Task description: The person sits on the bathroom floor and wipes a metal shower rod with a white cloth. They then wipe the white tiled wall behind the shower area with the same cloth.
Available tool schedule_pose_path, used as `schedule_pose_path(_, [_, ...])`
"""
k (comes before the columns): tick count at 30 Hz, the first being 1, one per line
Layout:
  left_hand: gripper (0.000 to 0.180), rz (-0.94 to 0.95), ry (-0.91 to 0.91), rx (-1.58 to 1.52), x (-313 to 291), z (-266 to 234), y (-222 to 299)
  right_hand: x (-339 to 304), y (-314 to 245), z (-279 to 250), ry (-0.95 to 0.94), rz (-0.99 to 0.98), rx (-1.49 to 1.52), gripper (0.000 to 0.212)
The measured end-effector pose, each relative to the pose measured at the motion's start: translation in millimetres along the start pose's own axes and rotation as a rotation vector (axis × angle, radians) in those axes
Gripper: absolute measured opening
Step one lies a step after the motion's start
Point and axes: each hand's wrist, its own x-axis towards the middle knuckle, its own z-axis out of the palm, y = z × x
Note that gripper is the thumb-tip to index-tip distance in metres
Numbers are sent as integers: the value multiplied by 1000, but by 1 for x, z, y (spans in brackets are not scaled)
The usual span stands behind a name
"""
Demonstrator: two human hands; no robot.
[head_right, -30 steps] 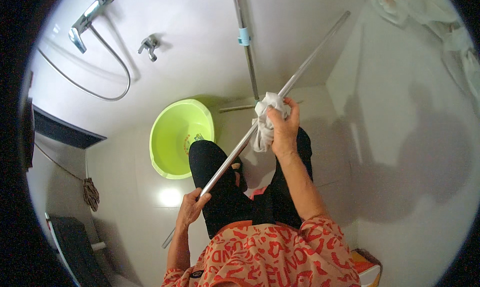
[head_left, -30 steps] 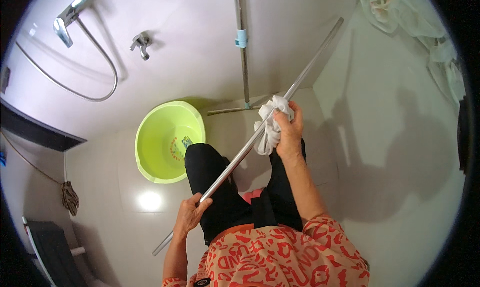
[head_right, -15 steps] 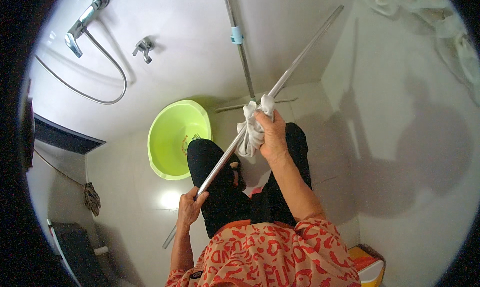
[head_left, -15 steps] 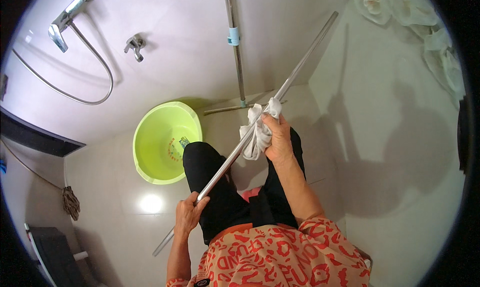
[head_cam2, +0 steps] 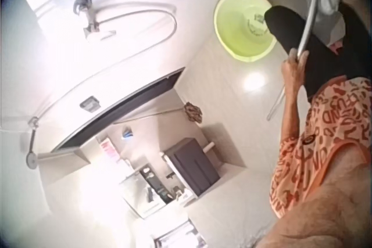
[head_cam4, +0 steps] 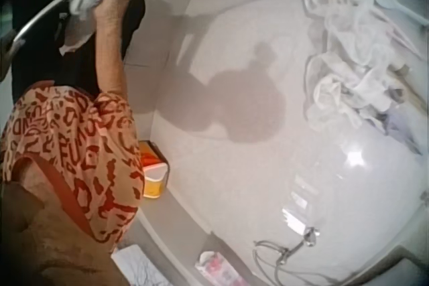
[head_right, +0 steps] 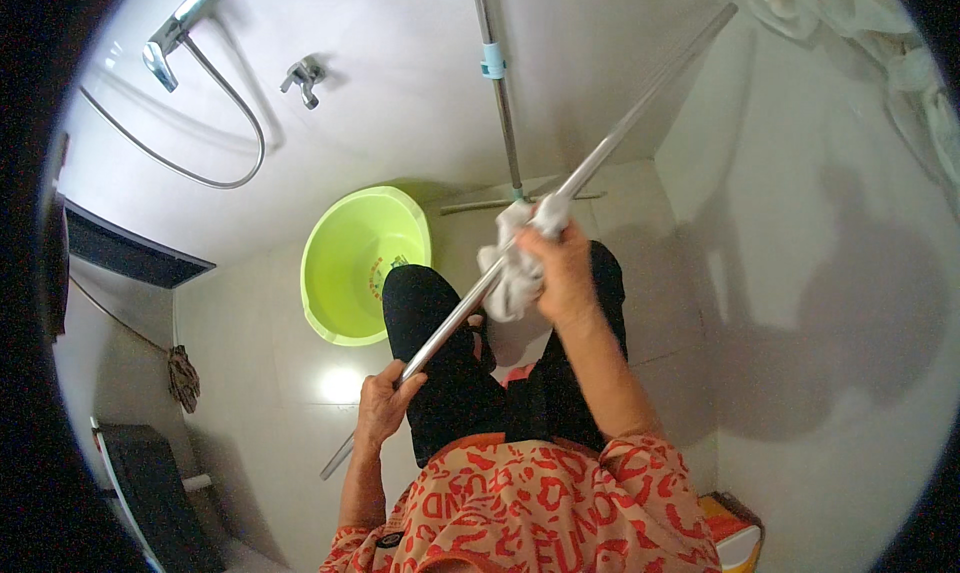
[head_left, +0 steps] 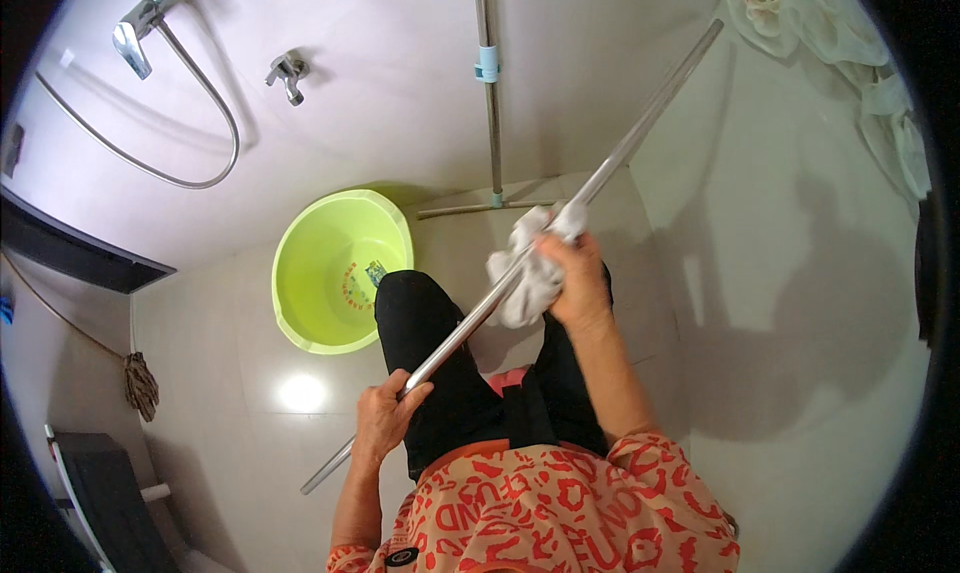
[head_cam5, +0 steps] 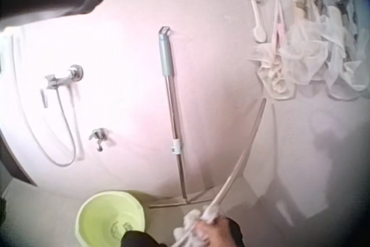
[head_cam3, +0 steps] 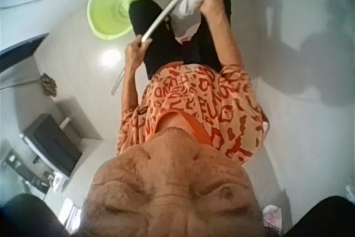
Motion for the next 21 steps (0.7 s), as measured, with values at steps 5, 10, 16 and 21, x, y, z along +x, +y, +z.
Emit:
schedule_pose_path(5, [38,-35,-103,-40,-8,-3,-15,33,-48,-16,32,-82,-20,27])
schedule_pose_path(10, [40,-47,-152,-77,-13,4,-28,50,-61,-31,96,-31,192,34])
schedule_pose_path(16, [39,-64,-92,-94,-3,4,-11,2,-23,1,-319,139,411,50])
schedule_pose_path(21, [39,-12,-100,-94,4,2,-6,-34,26,5,-368,252,92,50])
